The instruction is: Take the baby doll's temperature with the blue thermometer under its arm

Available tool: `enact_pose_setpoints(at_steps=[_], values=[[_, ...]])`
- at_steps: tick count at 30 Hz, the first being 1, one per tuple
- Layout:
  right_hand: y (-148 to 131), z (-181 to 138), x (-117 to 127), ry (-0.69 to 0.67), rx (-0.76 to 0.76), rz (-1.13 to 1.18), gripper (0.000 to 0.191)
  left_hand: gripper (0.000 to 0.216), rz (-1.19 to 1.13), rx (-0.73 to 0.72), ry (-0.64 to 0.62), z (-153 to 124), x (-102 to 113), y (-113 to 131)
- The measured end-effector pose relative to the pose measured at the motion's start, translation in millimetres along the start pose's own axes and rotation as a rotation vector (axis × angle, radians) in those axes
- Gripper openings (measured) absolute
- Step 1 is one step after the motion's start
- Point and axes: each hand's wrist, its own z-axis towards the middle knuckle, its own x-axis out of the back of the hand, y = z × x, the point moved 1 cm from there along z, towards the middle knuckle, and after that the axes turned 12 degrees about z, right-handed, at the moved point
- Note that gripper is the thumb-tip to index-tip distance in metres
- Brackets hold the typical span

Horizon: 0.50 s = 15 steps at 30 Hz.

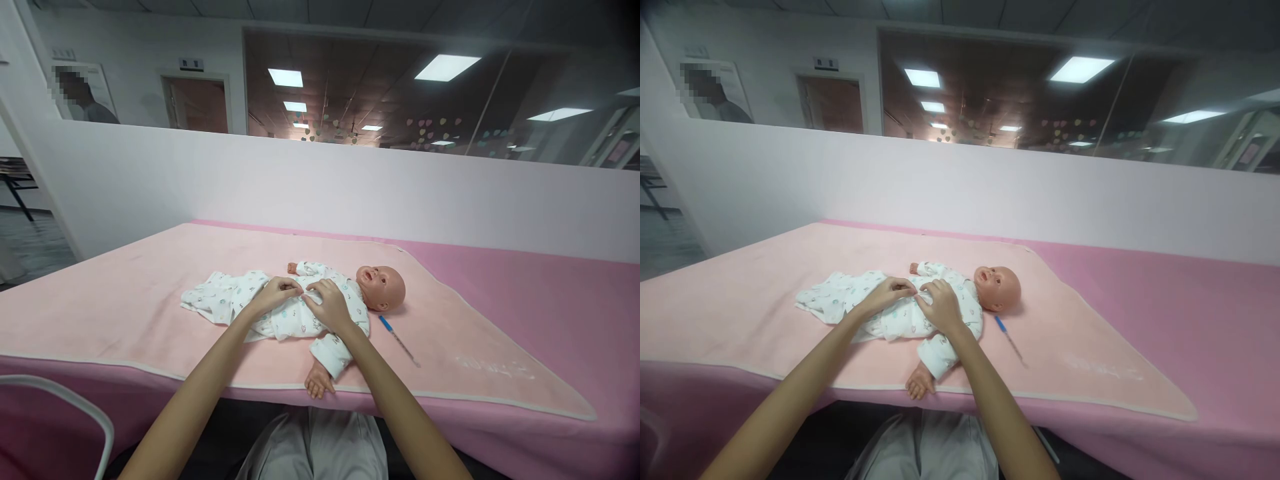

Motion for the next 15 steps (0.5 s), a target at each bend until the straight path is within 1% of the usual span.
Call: enact_pose_setpoints(at_steps=[6, 11, 13, 15], values=[[-1.1, 0.4, 0.8, -0.01, 0.016, -0.013, 0.017, 0.022, 0.023, -0.005, 0.011, 0.7, 1.7, -3.2], [-0.9, -0.7, 0.6, -0.005, 0.005, -0.043, 0.017, 0.024, 0.034, -0.01, 0.005, -0.6, 1.4, -0.7], [-0.2, -1.4, 0.0, 0.008, -0.006, -0.057, 0.016, 0.022, 0.014, -0.023, -0.014, -1.0, 1.6, 0.5], [-0.3, -1.4, -0.9, 0.018, -0.014, -0.068, 0.016, 0.02, -0.004, -0.039, -0.069, -0.6, 1.9, 0.5]])
